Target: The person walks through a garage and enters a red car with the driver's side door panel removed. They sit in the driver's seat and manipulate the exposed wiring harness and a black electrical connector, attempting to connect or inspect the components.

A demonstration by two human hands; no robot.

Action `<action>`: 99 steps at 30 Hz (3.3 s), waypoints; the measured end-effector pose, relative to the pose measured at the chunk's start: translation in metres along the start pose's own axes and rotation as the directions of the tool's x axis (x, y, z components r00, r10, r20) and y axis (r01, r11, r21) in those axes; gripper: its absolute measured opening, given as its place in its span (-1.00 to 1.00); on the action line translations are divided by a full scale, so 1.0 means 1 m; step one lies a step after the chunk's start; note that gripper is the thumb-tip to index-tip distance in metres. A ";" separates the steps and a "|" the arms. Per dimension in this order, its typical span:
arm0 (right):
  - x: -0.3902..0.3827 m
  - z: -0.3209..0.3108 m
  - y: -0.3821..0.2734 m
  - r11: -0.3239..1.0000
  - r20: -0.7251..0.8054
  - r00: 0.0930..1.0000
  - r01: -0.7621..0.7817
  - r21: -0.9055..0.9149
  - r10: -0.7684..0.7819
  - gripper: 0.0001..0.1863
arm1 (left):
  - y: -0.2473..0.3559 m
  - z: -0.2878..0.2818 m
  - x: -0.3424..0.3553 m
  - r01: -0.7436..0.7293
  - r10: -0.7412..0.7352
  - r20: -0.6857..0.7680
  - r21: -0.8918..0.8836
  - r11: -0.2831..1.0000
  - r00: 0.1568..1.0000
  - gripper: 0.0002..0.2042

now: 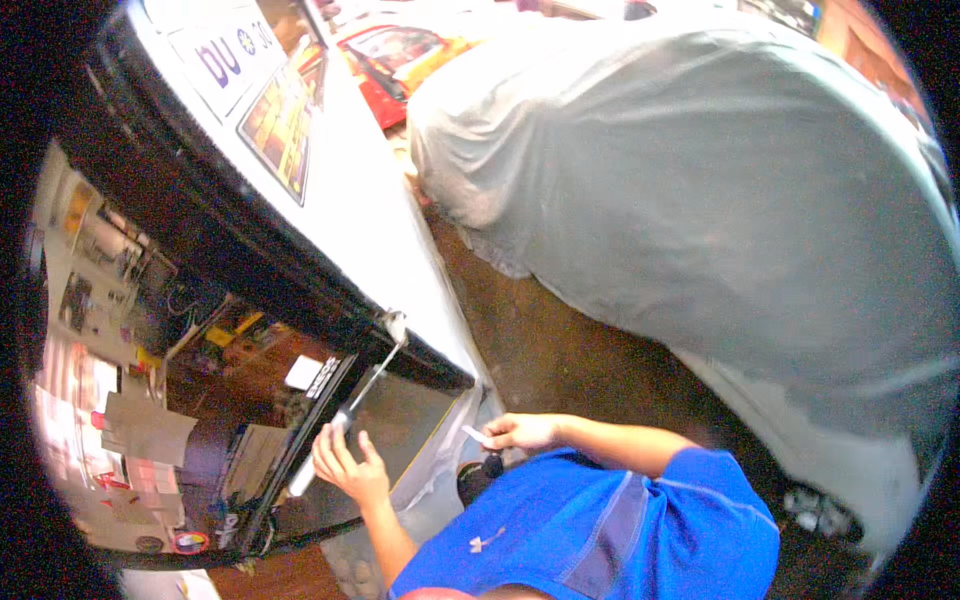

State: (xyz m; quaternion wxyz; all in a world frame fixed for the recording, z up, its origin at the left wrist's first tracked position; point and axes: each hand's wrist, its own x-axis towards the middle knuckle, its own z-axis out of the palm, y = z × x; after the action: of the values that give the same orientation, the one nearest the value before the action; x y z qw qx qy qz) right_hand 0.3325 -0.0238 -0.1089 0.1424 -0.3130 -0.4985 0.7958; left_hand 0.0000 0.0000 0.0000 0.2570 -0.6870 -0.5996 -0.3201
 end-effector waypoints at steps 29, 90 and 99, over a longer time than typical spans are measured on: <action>-0.182 -0.243 0.137 0.929 -0.597 0.720 -0.346 0.133 0.354 -0.57 | 0.160 0.031 -0.007 0.235 -0.233 -0.039 0.278 0.932 0.972 -0.57; -1.215 0.847 0.626 0.118 -0.220 -0.776 0.353 -0.928 0.592 -0.39 | 1.007 -0.476 -0.707 -0.177 0.343 0.423 -0.808 0.562 -0.839 -0.47; -1.406 0.908 0.652 0.096 -0.145 -0.804 0.243 -0.965 0.577 -0.35 | 1.249 -0.754 -0.882 -0.202 0.210 0.189 -0.979 -0.041 -0.959 -0.34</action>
State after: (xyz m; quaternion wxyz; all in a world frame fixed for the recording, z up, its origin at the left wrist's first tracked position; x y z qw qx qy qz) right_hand 0.8802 -1.7221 0.0953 -0.9171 0.1916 -0.2051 0.2832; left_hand 1.0684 -1.3233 -0.1208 -0.1406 -0.7484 0.2371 0.6033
